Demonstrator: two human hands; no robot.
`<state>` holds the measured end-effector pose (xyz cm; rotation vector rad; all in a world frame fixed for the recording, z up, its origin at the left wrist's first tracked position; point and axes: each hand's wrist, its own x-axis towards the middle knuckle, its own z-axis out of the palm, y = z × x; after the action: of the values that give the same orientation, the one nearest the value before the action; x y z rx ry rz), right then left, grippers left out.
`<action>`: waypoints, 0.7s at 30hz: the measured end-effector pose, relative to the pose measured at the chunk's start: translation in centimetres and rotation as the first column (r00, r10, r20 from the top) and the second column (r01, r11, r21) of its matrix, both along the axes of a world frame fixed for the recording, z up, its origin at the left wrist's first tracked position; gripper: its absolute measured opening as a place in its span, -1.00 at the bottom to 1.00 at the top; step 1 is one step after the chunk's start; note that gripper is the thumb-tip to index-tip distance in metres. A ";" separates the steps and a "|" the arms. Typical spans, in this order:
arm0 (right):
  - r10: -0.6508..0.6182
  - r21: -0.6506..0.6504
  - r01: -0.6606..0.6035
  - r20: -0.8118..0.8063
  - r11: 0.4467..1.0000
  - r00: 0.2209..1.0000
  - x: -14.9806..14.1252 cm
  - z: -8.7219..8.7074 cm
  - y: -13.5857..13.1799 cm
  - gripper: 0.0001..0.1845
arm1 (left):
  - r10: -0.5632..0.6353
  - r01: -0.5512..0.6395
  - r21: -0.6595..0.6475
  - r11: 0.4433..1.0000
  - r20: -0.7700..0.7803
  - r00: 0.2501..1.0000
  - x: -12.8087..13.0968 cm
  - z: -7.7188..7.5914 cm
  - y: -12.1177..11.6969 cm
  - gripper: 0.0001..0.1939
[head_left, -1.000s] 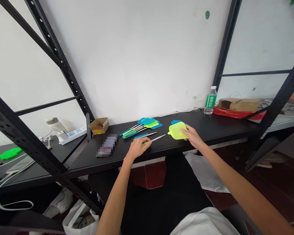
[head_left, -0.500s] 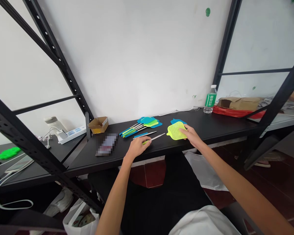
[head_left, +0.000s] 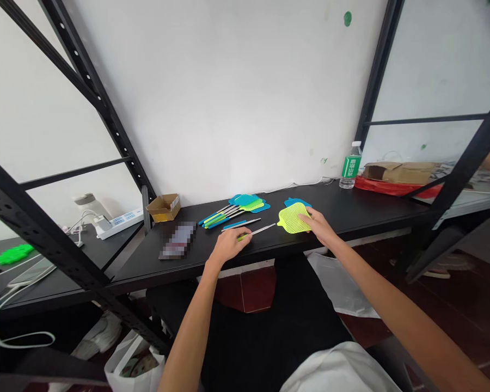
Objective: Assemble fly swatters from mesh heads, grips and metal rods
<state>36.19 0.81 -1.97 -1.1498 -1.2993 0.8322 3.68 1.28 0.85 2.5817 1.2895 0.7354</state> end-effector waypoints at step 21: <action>0.006 0.039 -0.007 0.041 0.999 0.999 0.2 -0.6 0.3 -0.50 | -0.014 0.014 0.001 1.000 0.024 1.000 0.0 -0.1 0.1 -0.67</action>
<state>36.36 1.15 -2.53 -1.1376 -1.3483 0.7883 3.64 1.37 0.78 2.5712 1.2637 0.7623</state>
